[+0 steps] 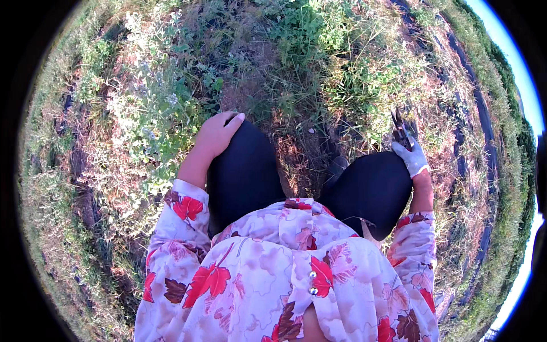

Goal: The person kneels on the ground and repeatedly pulls weeds from the soil by hand. They gather the removed weeds and place them aside while continuing to clear the area.

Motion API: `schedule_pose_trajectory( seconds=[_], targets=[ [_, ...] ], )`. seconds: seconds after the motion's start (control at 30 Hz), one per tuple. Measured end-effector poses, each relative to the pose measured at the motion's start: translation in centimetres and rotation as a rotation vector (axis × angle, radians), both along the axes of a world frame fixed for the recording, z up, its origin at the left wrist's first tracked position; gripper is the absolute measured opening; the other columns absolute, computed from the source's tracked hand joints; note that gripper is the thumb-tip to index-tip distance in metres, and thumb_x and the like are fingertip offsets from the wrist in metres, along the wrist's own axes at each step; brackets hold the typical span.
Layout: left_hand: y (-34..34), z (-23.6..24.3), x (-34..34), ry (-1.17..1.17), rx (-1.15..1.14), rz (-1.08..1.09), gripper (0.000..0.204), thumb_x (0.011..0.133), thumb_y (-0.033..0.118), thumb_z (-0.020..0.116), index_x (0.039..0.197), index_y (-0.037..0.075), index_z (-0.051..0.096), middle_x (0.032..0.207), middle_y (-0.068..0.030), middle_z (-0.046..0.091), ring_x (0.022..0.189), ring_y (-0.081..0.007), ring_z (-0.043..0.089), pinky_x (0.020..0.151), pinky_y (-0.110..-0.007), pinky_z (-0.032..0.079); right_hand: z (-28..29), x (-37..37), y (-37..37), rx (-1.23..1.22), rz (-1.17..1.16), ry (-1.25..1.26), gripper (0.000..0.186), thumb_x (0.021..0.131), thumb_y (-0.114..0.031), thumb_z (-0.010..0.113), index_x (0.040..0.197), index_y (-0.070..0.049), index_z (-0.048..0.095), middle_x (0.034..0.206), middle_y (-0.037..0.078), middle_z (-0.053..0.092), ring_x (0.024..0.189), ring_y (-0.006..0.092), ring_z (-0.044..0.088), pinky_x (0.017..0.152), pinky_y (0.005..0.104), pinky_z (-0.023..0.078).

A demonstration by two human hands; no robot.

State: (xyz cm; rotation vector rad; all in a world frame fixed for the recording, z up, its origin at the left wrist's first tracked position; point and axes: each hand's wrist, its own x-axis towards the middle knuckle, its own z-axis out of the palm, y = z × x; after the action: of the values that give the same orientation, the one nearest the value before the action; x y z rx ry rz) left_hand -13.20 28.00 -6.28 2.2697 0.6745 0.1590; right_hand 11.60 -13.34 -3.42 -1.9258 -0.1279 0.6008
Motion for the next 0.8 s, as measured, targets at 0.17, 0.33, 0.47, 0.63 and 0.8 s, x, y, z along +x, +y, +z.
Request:
schedule_pose_trajectory(
  seconds=[0.17, 0.33, 0.47, 0.63, 0.8],
  targets=[
    [-0.9, 0.8, 1.1, 0.006, -0.054, -0.149, 0.051, 0.085, 0.048, 0.047, 0.101, 0.002, 0.063, 0.098, -0.0191, 0.062, 0.095, -0.0337, 0.058, 0.085, -0.04, 0.043, 1.9, -2.0, -1.3, -0.004, -0.014, 0.024, 0.036, 0.077, -0.013, 0.07, 0.109, -0.002, 0.057, 0.084, 0.002, 0.061, 0.069, 0.0086, 0.056, 0.061, 0.0225, 0.047],
    [-1.7, 0.2, 0.1, 0.004, 0.057, -0.086, 0.049, 0.084, 0.049, 0.048, 0.094, 0.003, 0.063, 0.096, -0.0182, 0.061, 0.093, -0.0333, 0.057, 0.082, -0.04, 0.043, 3.6, -3.6, -2.0, -0.028, 0.02, -0.01, 0.038, 0.076, -0.013, 0.07, 0.109, -0.002, 0.056, 0.083, 0.002, 0.06, 0.068, 0.0083, 0.055, 0.061, 0.0222, 0.046],
    [-2.9, 1.9, -0.8, 0.027, 0.179, -0.034, 0.047, 0.083, 0.048, 0.05, 0.089, 0.003, 0.063, 0.094, -0.0167, 0.061, 0.092, -0.0323, 0.058, 0.081, -0.039, 0.044, 3.2, -3.5, -1.0, -0.268, 0.071, -0.319, 0.045, 0.077, -0.023, 0.07, 0.115, -0.005, 0.055, 0.085, 0.004, 0.062, 0.069, 0.0106, 0.056, 0.065, 0.0254, 0.047],
    [-4.9, 4.0, -0.7, 0.125, 0.357, 0.005, 0.042, 0.081, 0.046, 0.057, 0.094, 0.006, 0.064, 0.095, -0.0131, 0.062, 0.089, -0.0267, 0.059, 0.08, -0.035, 0.045, 5.7, -6.0, 6.5, -0.3, 0.29, -0.542, 0.047, 0.076, -0.025, 0.066, 0.119, -0.009, 0.054, 0.087, 0.008, 0.063, 0.079, 0.0124, 0.059, 0.075, 0.0249, 0.046],
    [-8.2, 7.0, 1.6, -0.186, -0.208, -0.103, 0.06, 0.075, 0.037, 0.07, 0.118, 0.0, 0.051, 0.111, -0.0111, 0.057, 0.103, -0.0201, 0.054, 0.088, -0.033, 0.043, 5.8, -9.7, 16.1, 0.058, 0.493, -0.39, 0.042, 0.079, -0.025, 0.061, 0.117, -0.008, 0.052, 0.091, 0.011, 0.061, 0.082, 0.0224, 0.061, 0.077, 0.0312, 0.048]
  ],
)
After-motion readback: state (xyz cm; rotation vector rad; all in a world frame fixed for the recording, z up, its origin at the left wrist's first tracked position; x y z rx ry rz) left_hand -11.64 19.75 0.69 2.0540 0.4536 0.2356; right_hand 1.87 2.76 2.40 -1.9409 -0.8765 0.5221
